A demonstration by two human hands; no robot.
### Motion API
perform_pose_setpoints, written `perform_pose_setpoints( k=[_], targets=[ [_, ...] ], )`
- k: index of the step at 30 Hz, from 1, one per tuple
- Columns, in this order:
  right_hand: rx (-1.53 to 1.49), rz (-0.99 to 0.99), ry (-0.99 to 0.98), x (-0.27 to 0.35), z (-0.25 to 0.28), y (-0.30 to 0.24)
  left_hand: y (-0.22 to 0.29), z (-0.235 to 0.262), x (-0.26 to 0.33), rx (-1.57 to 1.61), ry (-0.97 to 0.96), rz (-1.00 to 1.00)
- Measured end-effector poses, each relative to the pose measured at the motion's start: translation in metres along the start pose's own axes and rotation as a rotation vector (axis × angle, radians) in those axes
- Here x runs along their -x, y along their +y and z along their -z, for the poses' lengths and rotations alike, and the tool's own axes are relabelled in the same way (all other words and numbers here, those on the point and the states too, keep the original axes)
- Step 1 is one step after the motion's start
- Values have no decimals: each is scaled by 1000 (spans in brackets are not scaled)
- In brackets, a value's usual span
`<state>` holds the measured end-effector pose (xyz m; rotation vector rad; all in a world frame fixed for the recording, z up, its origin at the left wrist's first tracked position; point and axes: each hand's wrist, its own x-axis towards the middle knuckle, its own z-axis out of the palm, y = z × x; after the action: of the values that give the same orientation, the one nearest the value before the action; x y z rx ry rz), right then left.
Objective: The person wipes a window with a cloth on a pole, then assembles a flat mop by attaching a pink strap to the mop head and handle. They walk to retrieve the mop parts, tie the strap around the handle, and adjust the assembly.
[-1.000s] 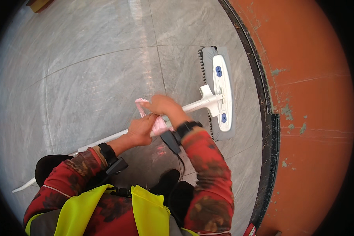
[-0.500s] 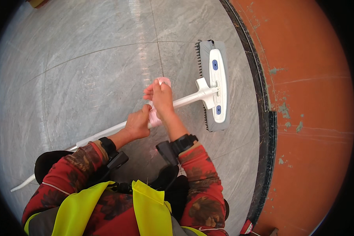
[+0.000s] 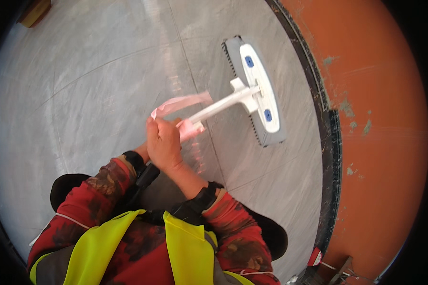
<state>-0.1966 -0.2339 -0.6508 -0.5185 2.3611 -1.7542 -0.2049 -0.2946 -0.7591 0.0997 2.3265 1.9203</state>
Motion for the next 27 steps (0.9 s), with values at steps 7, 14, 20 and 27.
perform_pose_setpoints(
  k=[7,14,20,27],
  targets=[
    [120,-55,-30,6,-2,-2,56,17,12,124,46,-6],
    [-117,20,3,33,36,-31,37,6,0,-139,-51,-73],
    [-985,-465,755,130,93,72,-15,-8,-6,-345,-144,249],
    [-1257,-548,661,101,18,300,-30,2,-10,-228,-270,203]
  ],
)
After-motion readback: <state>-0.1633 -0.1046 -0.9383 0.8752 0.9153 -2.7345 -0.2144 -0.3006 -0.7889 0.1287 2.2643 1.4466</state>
